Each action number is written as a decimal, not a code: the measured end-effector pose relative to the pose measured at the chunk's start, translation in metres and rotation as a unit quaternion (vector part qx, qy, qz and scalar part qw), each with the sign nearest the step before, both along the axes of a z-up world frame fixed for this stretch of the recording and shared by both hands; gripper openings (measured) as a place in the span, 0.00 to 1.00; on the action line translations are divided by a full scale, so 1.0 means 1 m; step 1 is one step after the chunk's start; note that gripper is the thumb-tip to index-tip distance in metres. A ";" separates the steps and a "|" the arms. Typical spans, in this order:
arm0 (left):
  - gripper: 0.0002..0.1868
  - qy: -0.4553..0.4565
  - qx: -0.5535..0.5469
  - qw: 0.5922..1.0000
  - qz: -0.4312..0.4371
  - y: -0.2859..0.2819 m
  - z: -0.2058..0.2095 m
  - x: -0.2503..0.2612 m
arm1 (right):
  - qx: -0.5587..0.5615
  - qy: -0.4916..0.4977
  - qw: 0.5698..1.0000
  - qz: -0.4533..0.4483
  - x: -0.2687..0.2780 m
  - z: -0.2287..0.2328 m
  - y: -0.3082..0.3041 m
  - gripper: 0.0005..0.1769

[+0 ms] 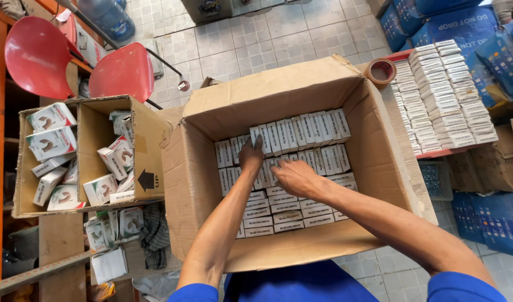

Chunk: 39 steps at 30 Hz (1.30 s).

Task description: The person packs small boxed items into a large cardboard shipping box by hand, transferring them from smaller open cartons and arranging them in neat rows until the box is full.

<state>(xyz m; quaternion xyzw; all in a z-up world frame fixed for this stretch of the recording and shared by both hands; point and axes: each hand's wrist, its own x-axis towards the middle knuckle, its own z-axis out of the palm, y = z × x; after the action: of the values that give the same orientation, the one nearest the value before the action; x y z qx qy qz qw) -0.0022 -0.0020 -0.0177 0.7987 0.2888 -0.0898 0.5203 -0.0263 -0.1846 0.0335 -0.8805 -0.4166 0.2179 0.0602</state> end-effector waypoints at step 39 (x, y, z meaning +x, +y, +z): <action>0.13 -0.176 0.084 0.973 -0.127 0.134 0.238 -0.065 | 0.083 -0.325 0.940 0.059 0.009 -0.032 0.050 0.30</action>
<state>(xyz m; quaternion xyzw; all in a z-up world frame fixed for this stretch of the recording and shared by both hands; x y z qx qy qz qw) -0.0671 0.1322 0.2199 0.8729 0.0952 0.0111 0.4784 -0.0173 -0.1345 0.0019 -0.8691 -0.4813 -0.1125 -0.0188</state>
